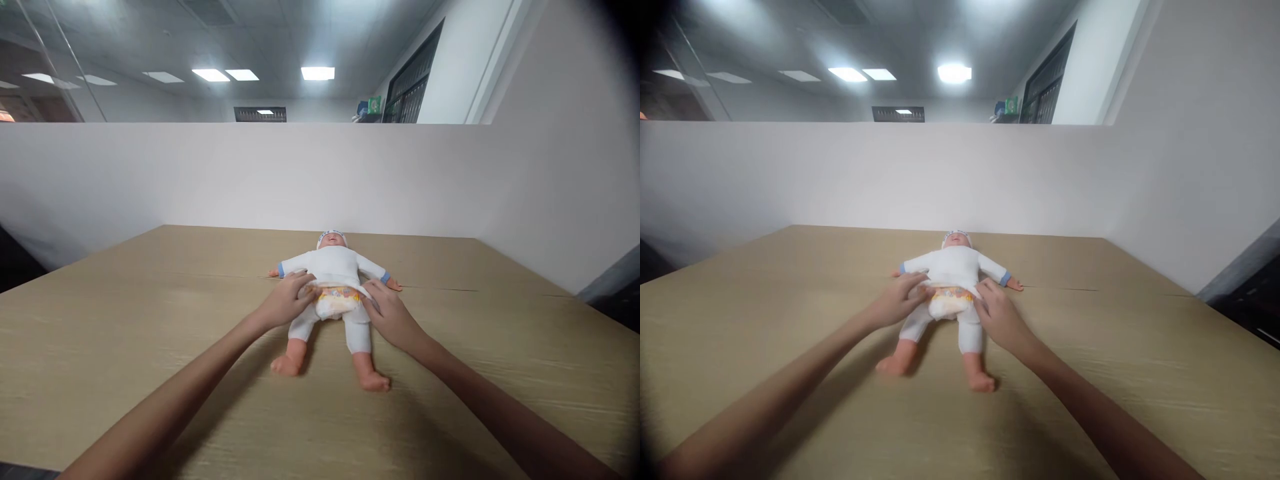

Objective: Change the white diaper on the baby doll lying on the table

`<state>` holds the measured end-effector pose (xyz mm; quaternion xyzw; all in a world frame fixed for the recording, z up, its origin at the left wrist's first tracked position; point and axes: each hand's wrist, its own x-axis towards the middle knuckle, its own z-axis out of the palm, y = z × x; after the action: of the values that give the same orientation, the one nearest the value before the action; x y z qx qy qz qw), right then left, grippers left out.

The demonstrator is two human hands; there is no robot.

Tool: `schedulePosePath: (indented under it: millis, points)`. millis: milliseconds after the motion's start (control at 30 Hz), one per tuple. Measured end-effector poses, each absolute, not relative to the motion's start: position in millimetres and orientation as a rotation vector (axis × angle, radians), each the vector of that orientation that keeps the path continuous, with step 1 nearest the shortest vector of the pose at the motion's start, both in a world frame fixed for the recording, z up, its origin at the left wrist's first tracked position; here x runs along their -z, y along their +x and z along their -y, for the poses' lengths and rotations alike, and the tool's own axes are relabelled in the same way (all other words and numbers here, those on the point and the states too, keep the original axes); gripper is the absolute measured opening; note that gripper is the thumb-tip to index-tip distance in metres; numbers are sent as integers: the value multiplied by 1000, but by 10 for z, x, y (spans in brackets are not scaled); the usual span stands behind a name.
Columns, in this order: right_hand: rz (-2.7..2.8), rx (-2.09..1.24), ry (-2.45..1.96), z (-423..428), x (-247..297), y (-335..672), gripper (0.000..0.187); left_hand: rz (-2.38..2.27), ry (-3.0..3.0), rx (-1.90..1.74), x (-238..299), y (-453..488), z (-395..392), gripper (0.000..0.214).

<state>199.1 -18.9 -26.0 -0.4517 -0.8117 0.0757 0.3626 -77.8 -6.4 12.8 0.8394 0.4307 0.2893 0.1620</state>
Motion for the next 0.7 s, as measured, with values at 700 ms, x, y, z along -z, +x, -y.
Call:
schedulePosePath:
  millis: [700]
  points:
    - [1824, -981, -1149, -616, 511, 2080, 49, -1086, 1472, -859, 256, -646, -526, 65]
